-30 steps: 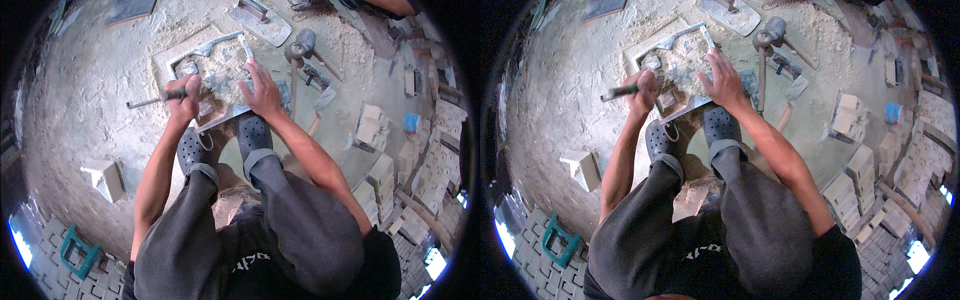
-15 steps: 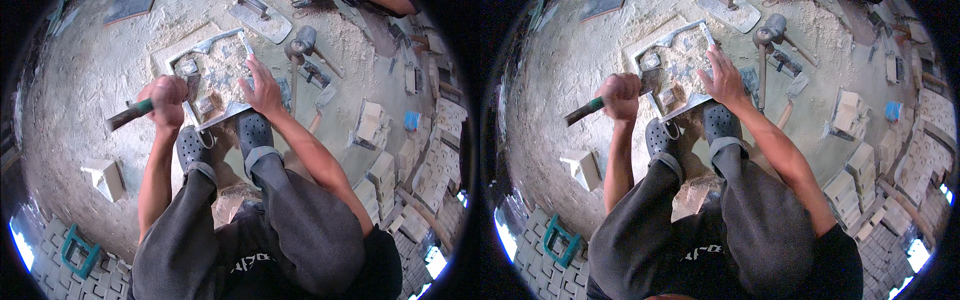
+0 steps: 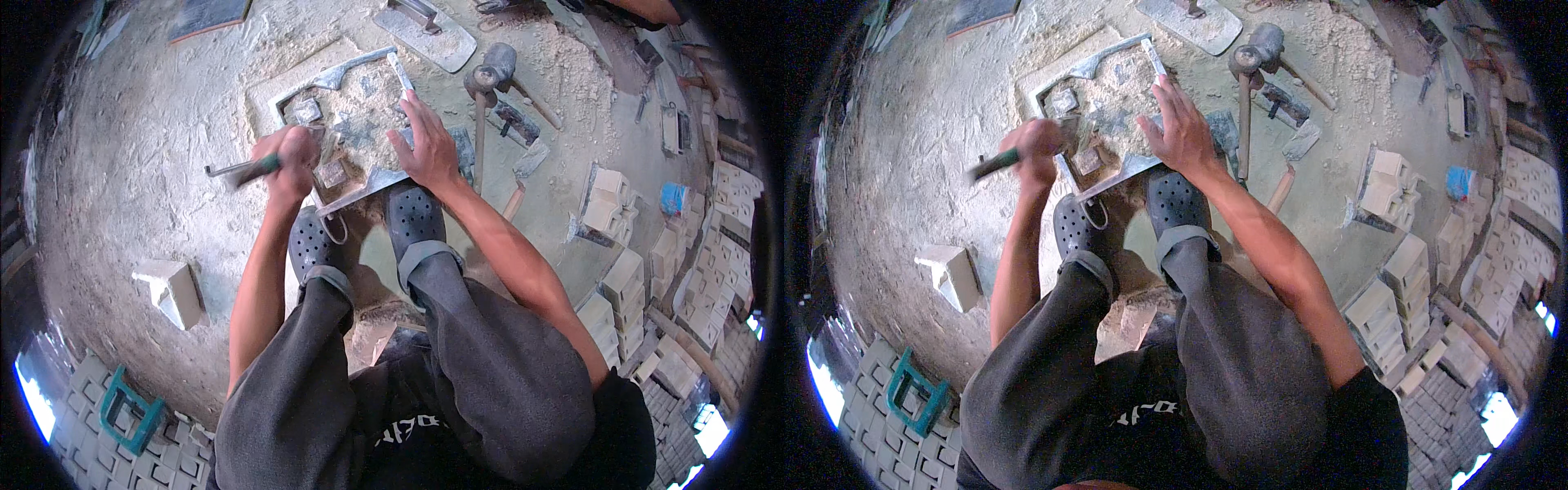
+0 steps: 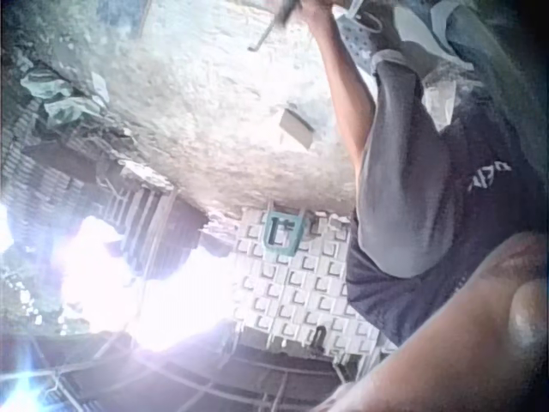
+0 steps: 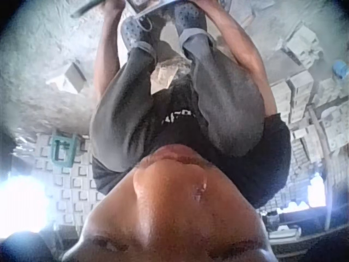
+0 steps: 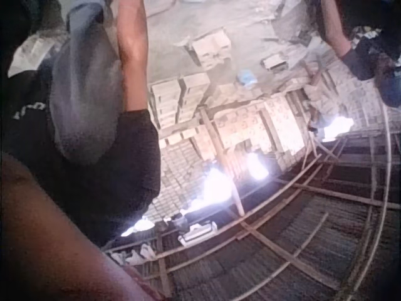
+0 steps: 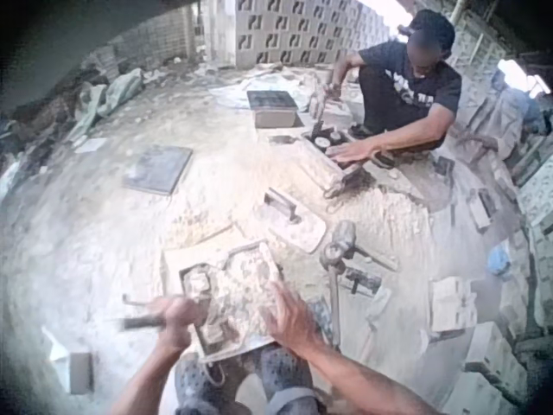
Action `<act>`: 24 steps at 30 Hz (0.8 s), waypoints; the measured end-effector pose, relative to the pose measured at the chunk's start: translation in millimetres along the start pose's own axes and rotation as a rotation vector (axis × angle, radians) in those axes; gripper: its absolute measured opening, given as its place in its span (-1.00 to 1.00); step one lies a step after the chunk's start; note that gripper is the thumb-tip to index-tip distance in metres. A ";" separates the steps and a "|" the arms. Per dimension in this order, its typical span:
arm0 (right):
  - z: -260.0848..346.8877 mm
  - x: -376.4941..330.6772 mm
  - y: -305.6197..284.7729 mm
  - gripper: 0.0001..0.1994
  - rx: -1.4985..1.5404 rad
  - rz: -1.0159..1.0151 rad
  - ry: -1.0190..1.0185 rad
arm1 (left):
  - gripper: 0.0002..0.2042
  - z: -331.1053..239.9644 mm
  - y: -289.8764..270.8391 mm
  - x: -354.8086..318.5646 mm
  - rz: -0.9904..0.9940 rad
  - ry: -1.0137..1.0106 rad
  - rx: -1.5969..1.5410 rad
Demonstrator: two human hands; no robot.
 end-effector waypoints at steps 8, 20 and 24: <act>22.0 16.2 -11.4 -0.47 0.006 -0.003 -0.027 | -0.61 14.7 6.4 3.2 -0.099 -0.399 -0.159; 153.9 59.6 12.9 -0.42 0.488 0.007 -0.274 | -0.51 36.4 -35.0 -53.0 0.265 -0.170 0.562; 145.5 63.9 39.2 -0.53 0.597 0.275 -0.051 | -0.43 42.6 -16.2 -74.4 0.384 -0.066 0.836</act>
Point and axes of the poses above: each hand's wrist, its own x-axis towards the middle knuckle, its own y-axis out of the palm, z = x × y, the point moved 4 cm from there along x, towards the middle knuckle, and after that the axes turned 6 degrees about -x, right-handed, at the moved point
